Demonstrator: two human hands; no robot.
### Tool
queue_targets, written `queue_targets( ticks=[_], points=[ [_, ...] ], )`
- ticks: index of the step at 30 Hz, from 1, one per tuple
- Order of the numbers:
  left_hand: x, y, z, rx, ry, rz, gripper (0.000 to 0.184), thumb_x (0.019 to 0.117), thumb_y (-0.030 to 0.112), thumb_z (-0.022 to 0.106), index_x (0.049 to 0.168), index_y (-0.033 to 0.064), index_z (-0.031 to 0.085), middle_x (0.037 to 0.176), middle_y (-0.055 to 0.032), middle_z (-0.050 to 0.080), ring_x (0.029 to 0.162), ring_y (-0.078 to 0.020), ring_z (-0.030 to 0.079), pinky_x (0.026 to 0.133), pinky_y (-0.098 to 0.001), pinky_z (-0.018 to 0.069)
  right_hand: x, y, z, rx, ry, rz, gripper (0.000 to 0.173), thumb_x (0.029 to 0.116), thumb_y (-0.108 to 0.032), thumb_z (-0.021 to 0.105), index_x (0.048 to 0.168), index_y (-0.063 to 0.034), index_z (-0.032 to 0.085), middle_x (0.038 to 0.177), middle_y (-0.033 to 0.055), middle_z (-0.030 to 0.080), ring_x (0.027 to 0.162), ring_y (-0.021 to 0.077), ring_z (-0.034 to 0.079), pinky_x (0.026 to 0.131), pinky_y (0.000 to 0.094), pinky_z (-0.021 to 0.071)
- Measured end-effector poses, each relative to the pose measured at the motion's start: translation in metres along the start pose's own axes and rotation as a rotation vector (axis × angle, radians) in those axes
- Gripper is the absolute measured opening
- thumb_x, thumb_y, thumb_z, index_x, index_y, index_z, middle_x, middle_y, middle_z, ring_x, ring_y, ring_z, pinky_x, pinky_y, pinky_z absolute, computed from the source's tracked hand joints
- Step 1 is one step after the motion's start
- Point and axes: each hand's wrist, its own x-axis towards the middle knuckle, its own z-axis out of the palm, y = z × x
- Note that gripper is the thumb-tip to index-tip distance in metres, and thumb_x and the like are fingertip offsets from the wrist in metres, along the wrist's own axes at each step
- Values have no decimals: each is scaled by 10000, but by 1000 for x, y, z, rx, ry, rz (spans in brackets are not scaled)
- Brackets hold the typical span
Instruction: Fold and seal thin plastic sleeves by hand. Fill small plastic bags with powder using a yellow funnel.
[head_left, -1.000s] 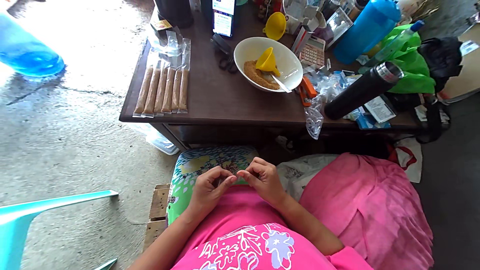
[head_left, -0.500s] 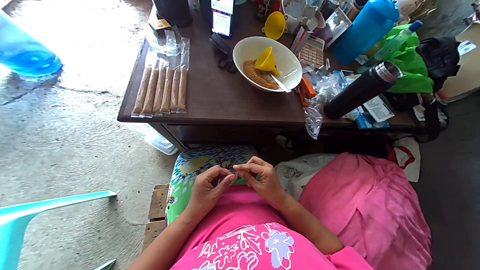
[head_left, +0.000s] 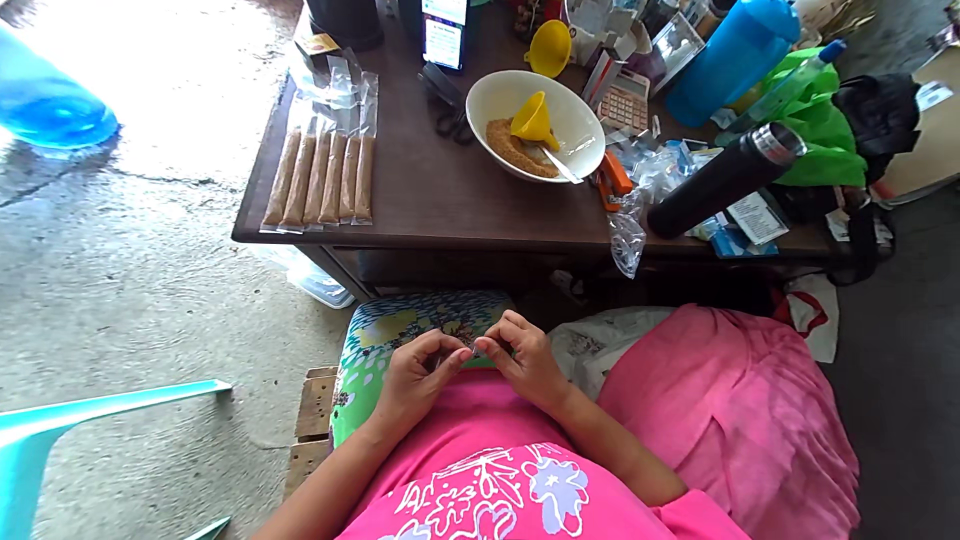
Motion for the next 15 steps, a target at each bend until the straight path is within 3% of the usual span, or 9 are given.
queue_targets(
  ticks=[5, 11, 15],
  points=[
    [0, -1, 0, 27, -26, 13, 159, 987, 202, 674, 953, 51, 709, 835, 60, 649, 707, 45, 575, 636, -119, 488, 0, 1, 2, 4, 28, 0, 319, 991, -210, 671, 783, 30, 635, 751, 64, 539, 652, 40, 497, 594, 147, 425],
    [0, -2, -1, 22, -3, 11, 146, 984, 197, 681, 961, 55, 706, 840, 73, 649, 701, 59, 560, 629, -105, 473, 0, 2, -1, 172, -56, 39, 181, 974, -115, 676, 961, 62, 710, 888, 96, 637, 733, 23, 599, 668, 142, 524],
    [0, -2, -1, 16, 12, 7, 136, 983, 192, 680, 968, 58, 704, 850, 79, 657, 709, 59, 573, 638, -107, 483, -1, 3, -1, 189, -81, 18, 161, 988, -75, 643, 1023, 65, 714, 945, 115, 648, 762, 32, 614, 685, 147, 537]
  ],
)
